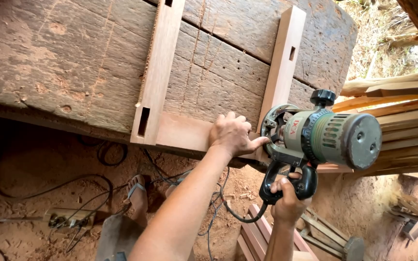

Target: Using a wood router to shape the edges of wooden frame components in a workshop.

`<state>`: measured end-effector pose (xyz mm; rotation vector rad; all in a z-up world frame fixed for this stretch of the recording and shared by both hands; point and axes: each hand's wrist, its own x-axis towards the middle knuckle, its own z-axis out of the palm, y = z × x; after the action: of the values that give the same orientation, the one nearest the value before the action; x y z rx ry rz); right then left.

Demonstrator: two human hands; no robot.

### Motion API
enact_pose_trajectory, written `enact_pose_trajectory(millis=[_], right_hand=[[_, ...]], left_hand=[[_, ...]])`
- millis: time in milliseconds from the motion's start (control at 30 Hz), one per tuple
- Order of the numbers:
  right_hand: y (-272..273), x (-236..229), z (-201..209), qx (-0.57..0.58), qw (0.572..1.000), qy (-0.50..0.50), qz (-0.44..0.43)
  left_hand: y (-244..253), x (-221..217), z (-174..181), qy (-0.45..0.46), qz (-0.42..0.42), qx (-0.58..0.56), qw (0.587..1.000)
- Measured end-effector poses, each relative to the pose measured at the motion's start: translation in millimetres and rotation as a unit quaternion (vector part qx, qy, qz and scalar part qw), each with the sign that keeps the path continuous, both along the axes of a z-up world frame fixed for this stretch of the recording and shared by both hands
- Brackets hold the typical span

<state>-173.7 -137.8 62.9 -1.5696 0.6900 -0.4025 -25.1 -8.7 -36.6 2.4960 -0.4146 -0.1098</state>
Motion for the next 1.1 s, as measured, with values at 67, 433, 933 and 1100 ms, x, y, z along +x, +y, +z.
enact_pose_trajectory(millis=[67,433,933,1100], right_hand=[[1,1,1,-0.002,1.0,-0.002,0.006],[-28,28,-12,-0.027,0.998,-0.001,0.061],[-89,91,-43,-0.087,0.99,-0.06,0.095],[-89,112,-44,-0.069,0.991,-0.067,0.091]], left_hand=[[-1,-1,-2,-0.007,0.005,-0.002,1.0],[2,-1,2,0.081,-0.063,0.045,0.994],[-12,-3,-22,0.06,-0.015,-0.025,0.998],[-11,-3,-20,0.068,-0.016,-0.015,0.997]])
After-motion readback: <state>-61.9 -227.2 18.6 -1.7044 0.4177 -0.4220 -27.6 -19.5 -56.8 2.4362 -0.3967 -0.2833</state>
